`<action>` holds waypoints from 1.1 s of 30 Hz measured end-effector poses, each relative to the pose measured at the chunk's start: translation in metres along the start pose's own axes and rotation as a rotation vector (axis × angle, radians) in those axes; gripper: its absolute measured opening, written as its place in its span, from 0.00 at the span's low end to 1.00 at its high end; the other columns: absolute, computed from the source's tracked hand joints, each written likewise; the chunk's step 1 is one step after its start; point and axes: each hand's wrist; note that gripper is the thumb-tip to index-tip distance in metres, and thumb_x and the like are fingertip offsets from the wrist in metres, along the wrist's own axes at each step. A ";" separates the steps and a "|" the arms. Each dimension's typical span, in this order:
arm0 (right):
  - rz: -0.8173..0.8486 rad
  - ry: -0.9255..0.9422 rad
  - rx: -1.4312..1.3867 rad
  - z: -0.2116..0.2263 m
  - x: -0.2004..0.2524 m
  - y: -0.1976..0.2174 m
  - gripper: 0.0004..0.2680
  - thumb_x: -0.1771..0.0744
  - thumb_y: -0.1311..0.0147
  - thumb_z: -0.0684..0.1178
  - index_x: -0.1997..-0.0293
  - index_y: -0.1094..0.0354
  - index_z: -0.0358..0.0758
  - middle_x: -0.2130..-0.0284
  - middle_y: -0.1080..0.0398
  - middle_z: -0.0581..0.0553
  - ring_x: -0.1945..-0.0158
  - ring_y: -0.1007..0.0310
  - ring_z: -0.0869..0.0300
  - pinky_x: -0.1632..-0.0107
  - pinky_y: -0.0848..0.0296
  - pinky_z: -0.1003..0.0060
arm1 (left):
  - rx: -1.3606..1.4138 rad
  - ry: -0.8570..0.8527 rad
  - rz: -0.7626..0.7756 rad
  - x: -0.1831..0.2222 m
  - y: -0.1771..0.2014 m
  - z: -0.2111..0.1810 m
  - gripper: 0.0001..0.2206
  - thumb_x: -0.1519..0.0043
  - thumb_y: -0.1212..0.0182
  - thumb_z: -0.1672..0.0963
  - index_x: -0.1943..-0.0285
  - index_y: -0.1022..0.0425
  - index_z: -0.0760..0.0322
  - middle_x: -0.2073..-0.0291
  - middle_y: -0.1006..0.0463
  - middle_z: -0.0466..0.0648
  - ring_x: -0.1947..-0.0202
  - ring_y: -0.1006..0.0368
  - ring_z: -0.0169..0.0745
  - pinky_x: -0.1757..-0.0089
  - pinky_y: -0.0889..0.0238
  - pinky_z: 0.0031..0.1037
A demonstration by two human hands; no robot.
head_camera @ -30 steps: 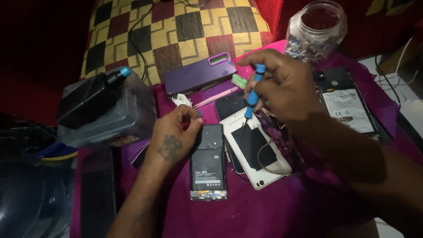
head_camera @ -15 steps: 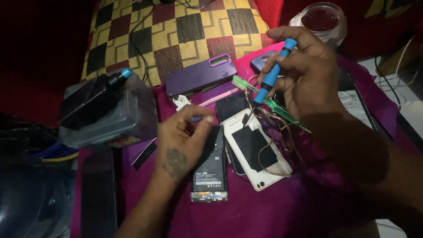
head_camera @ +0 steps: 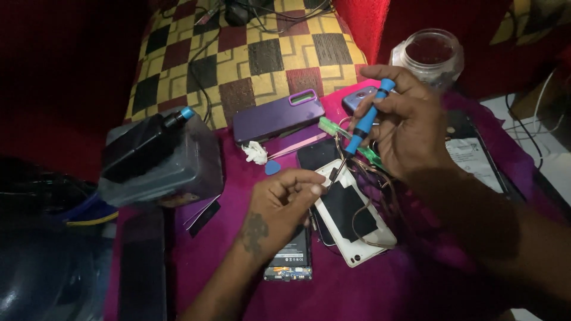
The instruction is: Using a precision screwdriver to fasten or remove screws during a smartphone repair.
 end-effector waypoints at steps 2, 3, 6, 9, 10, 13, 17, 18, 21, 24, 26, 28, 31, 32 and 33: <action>-0.005 0.009 0.019 0.001 0.000 -0.002 0.17 0.34 0.65 0.34 0.39 0.40 0.30 0.69 0.30 0.40 0.73 0.27 0.58 0.71 0.24 0.70 | 0.019 -0.015 0.019 0.000 -0.001 0.000 0.09 0.38 0.37 0.61 0.52 0.20 0.73 0.75 0.22 0.47 0.84 0.36 0.25 0.79 0.37 0.17; -0.009 0.014 0.039 0.001 0.000 -0.003 0.16 0.34 0.66 0.35 0.39 0.41 0.30 0.69 0.30 0.41 0.73 0.28 0.58 0.71 0.24 0.70 | 0.040 -0.028 0.035 -0.001 -0.001 0.000 0.10 0.38 0.38 0.61 0.51 0.21 0.75 0.72 0.19 0.50 0.83 0.35 0.25 0.78 0.34 0.17; -0.093 0.004 0.058 0.001 0.002 -0.007 0.16 0.35 0.62 0.35 0.41 0.38 0.32 0.70 0.30 0.43 0.75 0.30 0.60 0.74 0.28 0.71 | 0.087 0.052 0.018 0.002 -0.006 0.001 0.10 0.39 0.36 0.61 0.51 0.20 0.75 0.72 0.18 0.50 0.83 0.33 0.27 0.78 0.36 0.16; -0.102 0.018 0.088 -0.003 0.003 -0.006 0.16 0.34 0.63 0.35 0.40 0.37 0.33 0.68 0.30 0.42 0.69 0.29 0.60 0.65 0.26 0.65 | 0.119 0.071 0.013 0.000 -0.006 0.004 0.09 0.37 0.38 0.60 0.53 0.21 0.74 0.64 0.16 0.56 0.83 0.32 0.29 0.79 0.36 0.17; -0.102 0.019 0.088 -0.002 0.003 -0.006 0.16 0.34 0.63 0.35 0.40 0.37 0.33 0.68 0.30 0.42 0.69 0.29 0.60 0.65 0.26 0.65 | 0.118 0.069 0.014 0.000 -0.005 0.004 0.09 0.37 0.38 0.60 0.53 0.21 0.74 0.64 0.16 0.56 0.83 0.32 0.29 0.79 0.36 0.17; -0.044 0.033 0.057 0.001 0.004 -0.007 0.15 0.32 0.64 0.35 0.39 0.39 0.33 0.69 0.29 0.42 0.73 0.26 0.61 0.71 0.23 0.72 | 0.164 0.098 -0.006 0.001 -0.006 0.001 0.09 0.39 0.37 0.61 0.53 0.21 0.74 0.64 0.15 0.57 0.83 0.32 0.29 0.80 0.37 0.17; -0.040 0.041 0.048 -0.001 0.004 -0.007 0.16 0.34 0.64 0.35 0.39 0.39 0.32 0.69 0.29 0.42 0.72 0.27 0.61 0.73 0.26 0.73 | 0.189 0.191 -0.049 0.001 -0.009 -0.006 0.07 0.38 0.38 0.63 0.54 0.20 0.75 0.66 0.15 0.57 0.86 0.33 0.29 0.84 0.44 0.17; -0.056 0.034 0.038 -0.002 0.004 -0.006 0.17 0.34 0.64 0.35 0.39 0.39 0.32 0.69 0.29 0.41 0.72 0.28 0.61 0.74 0.28 0.74 | 0.186 0.204 -0.062 0.001 -0.009 -0.006 0.06 0.38 0.38 0.64 0.55 0.20 0.75 0.67 0.15 0.56 0.87 0.33 0.29 0.85 0.47 0.17; -0.059 0.017 0.055 -0.001 0.006 -0.008 0.17 0.34 0.63 0.35 0.38 0.39 0.33 0.68 0.29 0.41 0.72 0.28 0.60 0.73 0.27 0.73 | 0.191 0.165 -0.057 0.001 -0.008 -0.002 0.05 0.38 0.37 0.63 0.56 0.20 0.74 0.66 0.15 0.56 0.87 0.33 0.29 0.86 0.47 0.17; -0.027 0.061 0.088 -0.002 0.007 -0.008 0.16 0.33 0.63 0.35 0.38 0.39 0.31 0.68 0.29 0.41 0.72 0.28 0.63 0.74 0.27 0.75 | 0.226 0.136 -0.045 0.000 -0.007 0.003 0.05 0.38 0.38 0.64 0.56 0.21 0.76 0.69 0.16 0.55 0.88 0.34 0.28 0.86 0.48 0.17; -0.034 0.072 0.108 0.000 0.008 -0.010 0.16 0.34 0.63 0.35 0.38 0.39 0.31 0.68 0.29 0.42 0.73 0.29 0.63 0.75 0.28 0.76 | 0.176 0.124 -0.059 0.000 -0.007 0.002 0.05 0.37 0.38 0.63 0.57 0.21 0.75 0.70 0.16 0.54 0.88 0.34 0.27 0.86 0.48 0.17; -0.043 0.082 0.126 0.001 0.008 -0.010 0.16 0.34 0.63 0.35 0.39 0.39 0.32 0.69 0.30 0.42 0.73 0.29 0.63 0.75 0.28 0.76 | 0.125 0.115 -0.071 -0.001 -0.007 0.000 0.04 0.37 0.38 0.62 0.57 0.21 0.74 0.71 0.16 0.53 0.89 0.35 0.27 0.87 0.48 0.17; -0.028 0.091 0.082 0.002 0.008 -0.007 0.17 0.35 0.63 0.35 0.38 0.39 0.32 0.67 0.28 0.40 0.73 0.26 0.60 0.74 0.26 0.74 | 0.128 0.179 -0.098 -0.001 -0.006 -0.002 0.08 0.36 0.41 0.61 0.56 0.21 0.76 0.66 0.15 0.55 0.88 0.34 0.30 0.86 0.45 0.18; -0.019 0.112 0.100 0.003 0.009 -0.008 0.16 0.34 0.62 0.35 0.38 0.39 0.32 0.67 0.28 0.41 0.72 0.25 0.60 0.73 0.25 0.76 | 0.141 0.184 -0.085 -0.002 -0.005 -0.001 0.08 0.35 0.42 0.61 0.56 0.21 0.76 0.65 0.15 0.56 0.89 0.33 0.30 0.86 0.44 0.17; -0.014 0.134 0.120 0.004 0.009 -0.008 0.15 0.32 0.62 0.36 0.38 0.40 0.32 0.67 0.28 0.42 0.70 0.25 0.61 0.72 0.25 0.77 | 0.156 0.192 -0.070 -0.002 -0.005 0.001 0.08 0.35 0.42 0.61 0.55 0.22 0.76 0.64 0.14 0.57 0.89 0.33 0.30 0.86 0.43 0.17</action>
Point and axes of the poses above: each hand's wrist, its own x-axis away from the middle knuckle, its own y-axis out of the back of the hand, z = x × y
